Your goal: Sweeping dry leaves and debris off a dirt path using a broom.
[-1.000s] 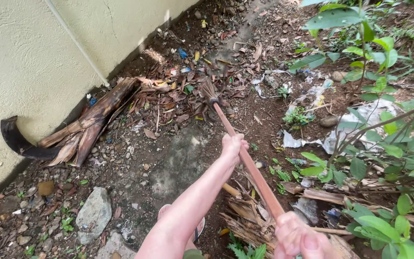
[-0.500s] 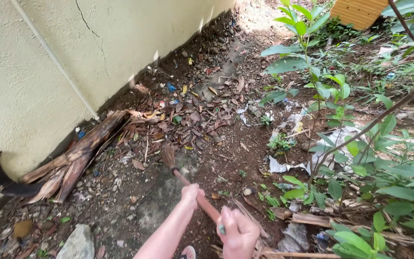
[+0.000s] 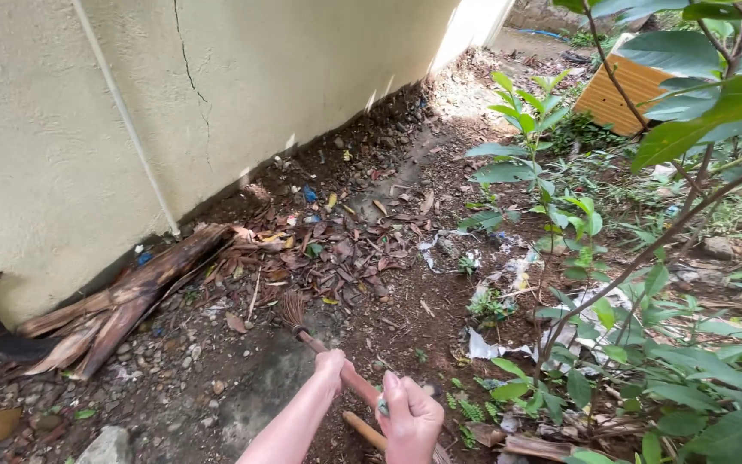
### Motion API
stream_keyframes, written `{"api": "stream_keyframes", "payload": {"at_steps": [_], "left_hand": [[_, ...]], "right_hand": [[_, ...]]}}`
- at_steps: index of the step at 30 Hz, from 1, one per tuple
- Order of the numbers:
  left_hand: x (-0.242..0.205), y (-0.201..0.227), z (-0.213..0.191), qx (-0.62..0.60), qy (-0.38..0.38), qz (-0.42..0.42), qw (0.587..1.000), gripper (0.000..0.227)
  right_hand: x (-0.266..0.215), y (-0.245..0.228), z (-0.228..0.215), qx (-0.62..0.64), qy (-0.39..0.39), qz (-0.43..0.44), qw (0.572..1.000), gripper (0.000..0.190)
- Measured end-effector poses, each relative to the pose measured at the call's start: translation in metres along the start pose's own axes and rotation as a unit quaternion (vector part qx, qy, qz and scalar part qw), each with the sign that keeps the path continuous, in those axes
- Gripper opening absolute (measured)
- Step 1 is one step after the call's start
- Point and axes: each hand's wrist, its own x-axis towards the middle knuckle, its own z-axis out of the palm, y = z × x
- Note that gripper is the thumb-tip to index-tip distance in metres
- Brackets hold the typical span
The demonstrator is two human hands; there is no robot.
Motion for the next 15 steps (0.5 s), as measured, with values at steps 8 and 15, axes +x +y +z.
{"api": "stream_keyframes", "payload": {"at_steps": [8, 15], "left_hand": [[0.010, 0.019, 0.008, -0.026, -0.008, -0.018, 0.999, 0.014], [0.051, 0.041, 0.014, -0.015, -0.048, -0.037, 0.998, 0.015]], "right_hand": [[0.016, -0.013, 0.017, 0.013, 0.004, 0.008, 1.000, 0.045], [0.053, -0.030, 0.045, 0.021, -0.015, 0.030, 0.999, 0.037]]}}
